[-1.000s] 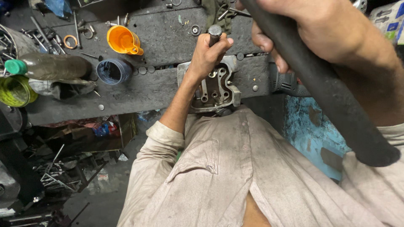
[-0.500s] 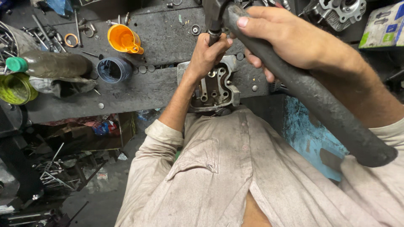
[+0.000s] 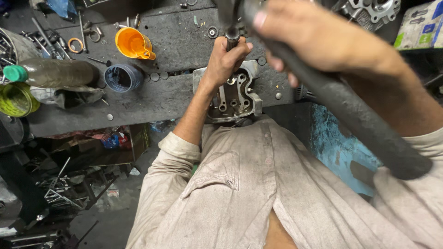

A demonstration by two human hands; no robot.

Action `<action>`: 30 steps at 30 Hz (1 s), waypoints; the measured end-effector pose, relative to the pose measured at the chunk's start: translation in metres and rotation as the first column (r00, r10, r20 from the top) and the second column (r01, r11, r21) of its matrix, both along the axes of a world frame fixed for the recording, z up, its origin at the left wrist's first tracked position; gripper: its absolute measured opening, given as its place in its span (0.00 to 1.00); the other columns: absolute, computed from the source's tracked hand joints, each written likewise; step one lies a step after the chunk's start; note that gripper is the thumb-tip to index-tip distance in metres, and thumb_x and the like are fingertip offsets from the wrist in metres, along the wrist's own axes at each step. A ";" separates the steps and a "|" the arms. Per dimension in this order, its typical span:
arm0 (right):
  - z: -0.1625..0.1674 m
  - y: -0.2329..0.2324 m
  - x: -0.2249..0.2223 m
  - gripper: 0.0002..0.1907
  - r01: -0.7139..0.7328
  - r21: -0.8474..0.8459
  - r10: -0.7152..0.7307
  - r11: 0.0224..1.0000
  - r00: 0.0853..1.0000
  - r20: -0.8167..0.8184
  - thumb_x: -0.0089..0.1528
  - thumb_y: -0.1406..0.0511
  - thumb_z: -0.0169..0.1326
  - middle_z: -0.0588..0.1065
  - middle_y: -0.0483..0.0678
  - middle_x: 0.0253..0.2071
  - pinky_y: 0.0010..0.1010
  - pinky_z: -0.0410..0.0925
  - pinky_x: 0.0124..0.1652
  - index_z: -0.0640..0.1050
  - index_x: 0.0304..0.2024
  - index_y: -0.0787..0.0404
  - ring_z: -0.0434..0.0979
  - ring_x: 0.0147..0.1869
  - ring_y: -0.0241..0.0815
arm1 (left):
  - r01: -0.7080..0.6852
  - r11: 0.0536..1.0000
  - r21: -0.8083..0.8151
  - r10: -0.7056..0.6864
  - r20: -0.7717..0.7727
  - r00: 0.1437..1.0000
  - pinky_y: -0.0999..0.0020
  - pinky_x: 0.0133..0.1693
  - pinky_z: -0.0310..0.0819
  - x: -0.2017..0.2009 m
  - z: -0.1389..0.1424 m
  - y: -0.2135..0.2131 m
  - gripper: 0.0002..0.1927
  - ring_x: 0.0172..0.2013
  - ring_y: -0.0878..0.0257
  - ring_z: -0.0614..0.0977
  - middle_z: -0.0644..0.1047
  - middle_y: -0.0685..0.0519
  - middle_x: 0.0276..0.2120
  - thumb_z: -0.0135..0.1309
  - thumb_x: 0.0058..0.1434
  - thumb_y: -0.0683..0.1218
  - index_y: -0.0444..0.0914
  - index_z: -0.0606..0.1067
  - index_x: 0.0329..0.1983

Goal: The person unpacks small metal parts from a blue plastic bag and places them into a metallic engine casing. They then use a punch and hammer to tap the parts into place, and finally flip the casing to inspect the underside.

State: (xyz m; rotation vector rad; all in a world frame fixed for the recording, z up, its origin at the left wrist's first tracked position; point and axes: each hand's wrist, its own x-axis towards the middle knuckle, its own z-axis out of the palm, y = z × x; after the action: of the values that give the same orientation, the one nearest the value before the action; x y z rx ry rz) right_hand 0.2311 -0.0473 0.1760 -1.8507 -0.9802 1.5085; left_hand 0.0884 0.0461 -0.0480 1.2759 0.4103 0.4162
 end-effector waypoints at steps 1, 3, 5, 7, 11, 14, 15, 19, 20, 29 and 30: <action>-0.006 0.000 0.000 0.17 -0.023 -0.063 0.022 0.998 1.000 -0.013 0.72 0.53 0.40 0.70 0.47 0.23 0.28 0.66 0.17 0.72 0.47 0.58 0.68 0.17 0.36 | 0.003 1.000 0.006 -0.003 0.002 1.000 0.71 0.21 0.49 0.000 0.002 0.000 0.20 0.17 0.74 0.61 0.62 0.64 0.15 0.53 0.66 0.46 0.41 0.64 0.19; -0.015 -0.004 0.003 0.17 -0.036 -0.010 0.035 0.999 0.996 -0.083 0.72 0.54 0.39 0.70 0.46 0.23 0.27 0.65 0.17 0.69 0.43 0.60 0.68 0.16 0.36 | 0.000 1.000 0.019 0.000 0.002 1.000 0.71 0.22 0.51 -0.001 0.005 -0.001 0.19 0.18 0.73 0.62 0.63 0.63 0.16 0.53 0.66 0.46 0.41 0.64 0.20; -0.020 -0.005 0.004 0.18 -0.036 0.017 0.038 0.999 0.993 -0.109 0.72 0.54 0.39 0.70 0.45 0.22 0.26 0.65 0.16 0.68 0.41 0.61 0.68 0.16 0.36 | -0.012 1.000 0.012 0.012 -0.014 1.000 0.70 0.22 0.51 -0.001 0.007 -0.002 0.17 0.18 0.73 0.62 0.63 0.63 0.16 0.53 0.65 0.46 0.40 0.66 0.20; -0.017 -0.007 0.003 0.17 -0.021 0.012 0.022 1.000 0.996 -0.088 0.71 0.54 0.39 0.70 0.46 0.21 0.26 0.65 0.16 0.69 0.41 0.60 0.68 0.16 0.36 | -0.021 1.000 0.014 0.021 -0.015 1.000 0.70 0.22 0.51 0.000 0.009 -0.004 0.17 0.18 0.73 0.62 0.64 0.63 0.16 0.53 0.65 0.46 0.40 0.67 0.20; 0.010 -0.007 0.000 0.16 -0.017 0.107 0.029 0.994 0.994 -0.109 0.73 0.56 0.39 0.70 0.46 0.22 0.27 0.67 0.16 0.70 0.44 0.61 0.69 0.16 0.36 | -0.017 0.998 0.067 0.016 0.011 1.000 0.70 0.22 0.51 0.001 0.009 -0.003 0.18 0.19 0.73 0.62 0.63 0.63 0.15 0.52 0.66 0.45 0.40 0.65 0.19; 0.036 -0.014 0.007 0.18 -0.030 0.237 0.020 0.971 0.999 0.041 0.74 0.56 0.37 0.72 0.46 0.23 0.26 0.69 0.20 0.72 0.46 0.61 0.73 0.20 0.34 | 0.022 1.000 0.020 -0.022 0.025 0.999 0.70 0.22 0.50 0.000 0.007 -0.001 0.19 0.19 0.74 0.60 0.62 0.63 0.15 0.53 0.65 0.44 0.40 0.62 0.19; 0.041 -0.016 0.012 0.19 -0.078 0.285 0.040 0.955 0.990 0.138 0.75 0.56 0.34 0.72 0.45 0.24 0.26 0.69 0.22 0.71 0.44 0.61 0.75 0.21 0.33 | 0.038 0.999 -0.013 -0.038 0.032 0.999 0.70 0.22 0.49 -0.001 0.006 0.000 0.20 0.19 0.74 0.59 0.61 0.63 0.15 0.53 0.64 0.44 0.40 0.61 0.19; 0.029 -0.012 0.016 0.20 -0.317 0.560 0.090 0.766 0.915 0.394 0.78 0.57 0.32 0.73 0.47 0.29 0.25 0.68 0.26 0.68 0.49 0.67 0.76 0.27 0.35 | 0.043 0.999 -0.010 -0.043 0.021 0.999 0.70 0.22 0.49 -0.003 0.003 0.001 0.20 0.19 0.73 0.59 0.61 0.63 0.15 0.53 0.64 0.44 0.41 0.60 0.18; 0.025 -0.010 0.014 0.20 -0.301 0.549 0.087 0.780 0.921 0.381 0.78 0.57 0.33 0.73 0.48 0.28 0.25 0.68 0.25 0.69 0.49 0.67 0.76 0.27 0.35 | 0.044 0.999 -0.006 -0.043 0.018 0.999 0.70 0.22 0.49 -0.002 0.003 0.002 0.20 0.19 0.73 0.59 0.61 0.63 0.15 0.54 0.64 0.44 0.41 0.60 0.18; -0.009 -0.003 -0.005 0.17 -0.023 -0.056 0.013 0.998 0.985 -0.170 0.70 0.54 0.38 0.70 0.45 0.18 0.27 0.64 0.14 0.69 0.42 0.59 0.67 0.13 0.35 | 0.020 0.999 -0.030 -0.019 0.011 1.000 0.70 0.22 0.51 -0.005 0.010 -0.002 0.16 0.18 0.73 0.61 0.62 0.63 0.16 0.54 0.62 0.43 0.40 0.64 0.20; -0.010 -0.004 -0.003 0.17 -0.016 -0.054 0.007 0.998 0.987 -0.162 0.70 0.54 0.38 0.70 0.45 0.18 0.27 0.64 0.14 0.70 0.42 0.59 0.66 0.12 0.35 | 0.015 1.000 -0.023 -0.014 0.009 1.000 0.70 0.22 0.51 -0.005 0.011 -0.002 0.15 0.18 0.73 0.61 0.62 0.63 0.16 0.54 0.62 0.43 0.40 0.65 0.21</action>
State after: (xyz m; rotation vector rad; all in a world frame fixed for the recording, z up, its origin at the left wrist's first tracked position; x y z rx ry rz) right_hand 0.2283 -0.0514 0.1664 -1.7307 -0.8824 1.6792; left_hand 0.0835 0.0440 -0.0374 1.2535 0.3972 0.4036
